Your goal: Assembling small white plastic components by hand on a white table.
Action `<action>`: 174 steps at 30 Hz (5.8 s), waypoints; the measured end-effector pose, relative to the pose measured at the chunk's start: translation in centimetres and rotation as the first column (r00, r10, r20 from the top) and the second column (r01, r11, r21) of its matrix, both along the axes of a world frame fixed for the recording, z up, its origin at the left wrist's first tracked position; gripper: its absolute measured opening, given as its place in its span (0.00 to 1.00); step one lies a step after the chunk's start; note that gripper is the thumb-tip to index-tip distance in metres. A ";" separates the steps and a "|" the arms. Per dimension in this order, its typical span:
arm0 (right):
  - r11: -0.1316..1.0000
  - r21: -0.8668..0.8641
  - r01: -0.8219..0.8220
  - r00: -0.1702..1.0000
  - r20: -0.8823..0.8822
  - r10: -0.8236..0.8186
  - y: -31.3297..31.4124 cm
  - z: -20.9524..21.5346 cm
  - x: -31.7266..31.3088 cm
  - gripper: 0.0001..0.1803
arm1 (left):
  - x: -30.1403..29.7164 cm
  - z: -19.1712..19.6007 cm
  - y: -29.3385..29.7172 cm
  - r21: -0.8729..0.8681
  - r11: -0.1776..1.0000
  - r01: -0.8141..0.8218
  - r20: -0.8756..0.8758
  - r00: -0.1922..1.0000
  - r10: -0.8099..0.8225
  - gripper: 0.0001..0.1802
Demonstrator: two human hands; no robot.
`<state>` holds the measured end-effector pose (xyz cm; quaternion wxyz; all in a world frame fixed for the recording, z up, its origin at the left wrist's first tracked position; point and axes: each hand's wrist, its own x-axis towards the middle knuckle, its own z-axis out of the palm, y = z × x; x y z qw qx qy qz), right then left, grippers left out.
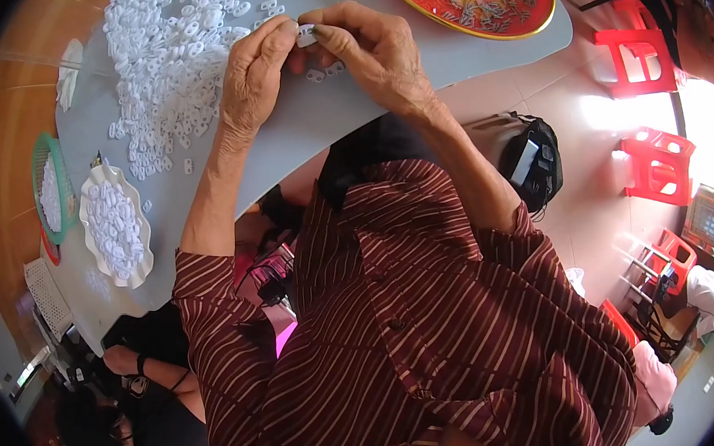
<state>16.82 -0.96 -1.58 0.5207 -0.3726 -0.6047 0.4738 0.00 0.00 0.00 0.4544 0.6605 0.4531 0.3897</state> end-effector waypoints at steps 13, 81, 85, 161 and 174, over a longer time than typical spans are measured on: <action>0.988 -0.149 -0.026 0.983 -0.181 -0.001 0.4 0.0 0.0 0.06 | 0.1 0.2 0.0 0.094 0.994 0.046 -0.034 0.999 -0.043 0.14; 0.790 0.316 -0.525 0.361 0.924 -0.130 11.4 1.6 -3.8 0.07 | 1.2 -1.2 -0.7 0.277 0.959 0.053 -0.057 0.998 -0.039 0.08; 0.764 0.378 -0.523 0.406 0.899 -0.166 11.3 1.5 -3.5 0.08 | 1.1 -1.4 -0.6 0.295 0.953 0.063 -0.067 0.997 -0.045 0.10; 0.989 0.129 -0.069 0.944 0.330 0.023 4.7 1.4 0.8 0.08 | 0.3 -0.7 0.7 0.040 0.993 -0.110 0.112 0.988 0.105 0.12; 0.889 0.458 0.009 0.846 0.471 -0.251 8.2 3.2 8.8 0.09 | -0.2 -0.6 0.7 -0.071 0.993 -0.097 0.221 0.969 0.111 0.08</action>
